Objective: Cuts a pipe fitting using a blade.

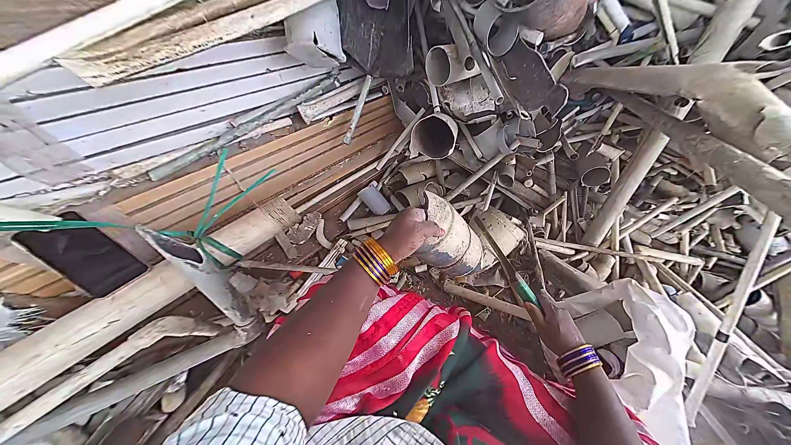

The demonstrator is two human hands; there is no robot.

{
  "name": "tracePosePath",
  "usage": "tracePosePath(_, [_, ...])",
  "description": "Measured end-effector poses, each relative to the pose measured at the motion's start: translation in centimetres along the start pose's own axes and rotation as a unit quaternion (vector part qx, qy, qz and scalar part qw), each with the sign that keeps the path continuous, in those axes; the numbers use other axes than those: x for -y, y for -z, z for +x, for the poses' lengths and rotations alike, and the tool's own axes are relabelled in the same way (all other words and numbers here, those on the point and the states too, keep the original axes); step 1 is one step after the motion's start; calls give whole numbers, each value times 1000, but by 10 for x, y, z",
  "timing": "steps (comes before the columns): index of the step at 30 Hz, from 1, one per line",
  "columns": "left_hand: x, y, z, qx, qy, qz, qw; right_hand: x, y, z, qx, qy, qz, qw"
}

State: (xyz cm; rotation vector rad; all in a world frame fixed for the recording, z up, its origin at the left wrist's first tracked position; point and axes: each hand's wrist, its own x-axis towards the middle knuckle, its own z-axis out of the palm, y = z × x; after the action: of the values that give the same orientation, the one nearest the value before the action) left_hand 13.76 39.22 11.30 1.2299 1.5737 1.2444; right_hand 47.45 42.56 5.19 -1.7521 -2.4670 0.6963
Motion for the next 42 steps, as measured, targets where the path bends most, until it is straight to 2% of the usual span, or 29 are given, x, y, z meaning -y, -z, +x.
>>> tracePosePath(2, [-2,0,0,0,16,14,1000,3,-6,-8,-212,104,12,972])
tracePosePath(3, [-2,0,-1,-2,21,21,1000,5,-8,-8,-287,123,36,949])
tracePosePath(4, [-3,-1,-2,-1,25,24,999,6,-11,-8,-311,112,52,942])
tracePosePath(5, [-2,-3,-3,1,26,22,999,8,-14,-10,-275,77,56,957])
tracePosePath(7, [0,-6,0,9,29,8,1000,13,-11,-4,-53,-29,51,997])
tracePosePath(8, [0,-7,1,13,31,6,999,16,-10,2,25,-45,44,998])
tracePosePath(9, [-3,-8,1,15,34,11,999,18,-10,3,46,-32,40,998])
tracePosePath(10, [-6,-7,-1,16,38,16,999,20,-10,0,7,-3,49,999])
tracePosePath(13, [-4,-8,-5,9,36,8,999,20,-24,-5,-212,36,105,971])
tracePosePath(14, [-4,-10,-7,2,41,-1,999,20,-27,-6,-207,14,109,972])
tracePosePath(17, [-3,-14,-6,-10,40,-14,999,25,-14,3,58,-66,36,995])
tracePosePath(18, [-4,-13,-6,-6,39,-9,999,26,-11,4,66,-53,28,996])
tracePosePath(20, [-5,-8,-6,2,37,6,999,26,-7,-3,-78,14,35,996])
tracePosePath(22, [1,-6,-6,-8,23,2,1000,23,-14,-4,-265,65,73,959])
tracePosePath(23, [5,-6,-5,-13,16,-10,1000,21,-20,-3,-287,62,81,953])
tracePosePath(24, [9,-6,-5,-18,9,-18,1000,20,-23,-4,-244,46,64,967])
tracePosePath(26, [8,-5,-6,-21,3,-26,999,29,-14,2,14,-51,5,999])
tracePosePath(27, [6,-5,-8,-16,4,-28,999,30,-13,7,74,-70,-3,995])
tracePosePath(28, [5,-4,-7,-9,8,-30,999,31,-12,7,59,-53,-2,997])
tracePosePath(31, [4,-3,-8,-7,17,-28,999,23,-21,2,-214,83,28,973])
tracePosePath(32, [5,-3,-9,-11,14,-31,999,23,-24,1,-247,85,41,964])
tracePosePath(33, [5,-4,-11,-16,10,-37,999,24,-27,-1,-216,65,37,974])
tracePosePath(35, [4,-6,-11,-23,7,-54,998,32,-18,4,0,-42,-4,999])
tracePosePath(36, [2,-6,-11,-23,13,-67,997,32,-17,8,43,-56,-6,997])
tracePosePath(37, [2,-6,-10,-24,19,-79,996,30,-16,7,13,-33,1,999])
tracePosePath(38, [-1,-5,-10,-24,22,-90,995,27,-18,3,-74,19,15,997])
tracePosePath(40, [-5,-4,-12,-37,20,-121,992,21,-25,4,-274,114,39,954])
tracePosePath(41, [-6,-5,-14,-46,21,-133,990,20,-27,5,-303,116,44,945])
tracePosePath(42, [-7,-5,-16,-48,26,-142,988,21,-27,2,-265,84,30,960])
